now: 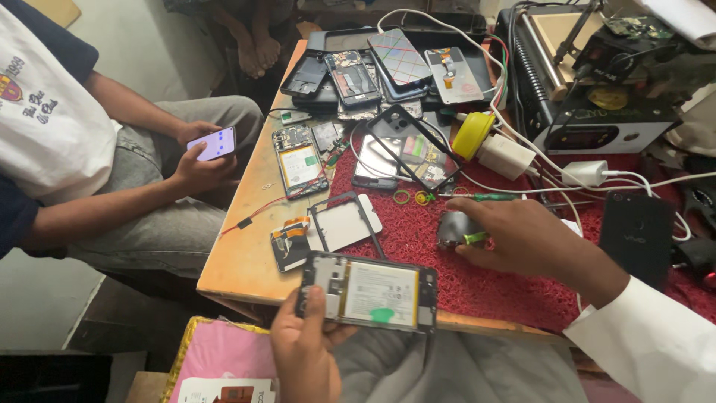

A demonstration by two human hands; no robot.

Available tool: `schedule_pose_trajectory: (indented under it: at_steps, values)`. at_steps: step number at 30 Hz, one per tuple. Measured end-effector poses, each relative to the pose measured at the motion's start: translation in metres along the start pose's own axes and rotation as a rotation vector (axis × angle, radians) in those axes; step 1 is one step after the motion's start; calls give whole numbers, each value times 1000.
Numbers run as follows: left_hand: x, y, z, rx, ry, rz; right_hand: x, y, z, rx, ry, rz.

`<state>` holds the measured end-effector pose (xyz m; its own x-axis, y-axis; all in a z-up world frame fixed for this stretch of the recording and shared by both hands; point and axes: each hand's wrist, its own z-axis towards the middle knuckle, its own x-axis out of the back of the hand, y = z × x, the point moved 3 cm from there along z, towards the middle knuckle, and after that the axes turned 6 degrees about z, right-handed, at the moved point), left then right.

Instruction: The person disassembles a smartphone, removes the back cover, and uses a screwdriver to manipulate internal components. They handle various phone parts, including batteries and circuit boards, on a cluttered workbench.

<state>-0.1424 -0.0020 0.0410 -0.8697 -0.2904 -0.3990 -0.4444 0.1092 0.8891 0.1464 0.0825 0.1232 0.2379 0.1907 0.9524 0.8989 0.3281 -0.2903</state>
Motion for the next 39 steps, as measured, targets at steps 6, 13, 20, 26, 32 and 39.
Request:
schedule_pose_trajectory:
  at_steps: [6,13,20,26,32,39]
  values:
    - [-9,-24,-2,46,-70,-22,-1,20,12,-25,-94,294]
    - [-22,-37,-2,142,-107,39,-5,32,17,133,-183,419]
    - [-31,-52,-5,195,-176,97,6,37,10,102,71,277]
    - [-42,-63,-7,242,-203,139,12,35,7,9,227,290]
    - [-48,-66,-8,256,-198,153,8,34,5,87,394,278]
    - [-51,-69,-7,265,-235,153,5,30,5,-27,417,220]
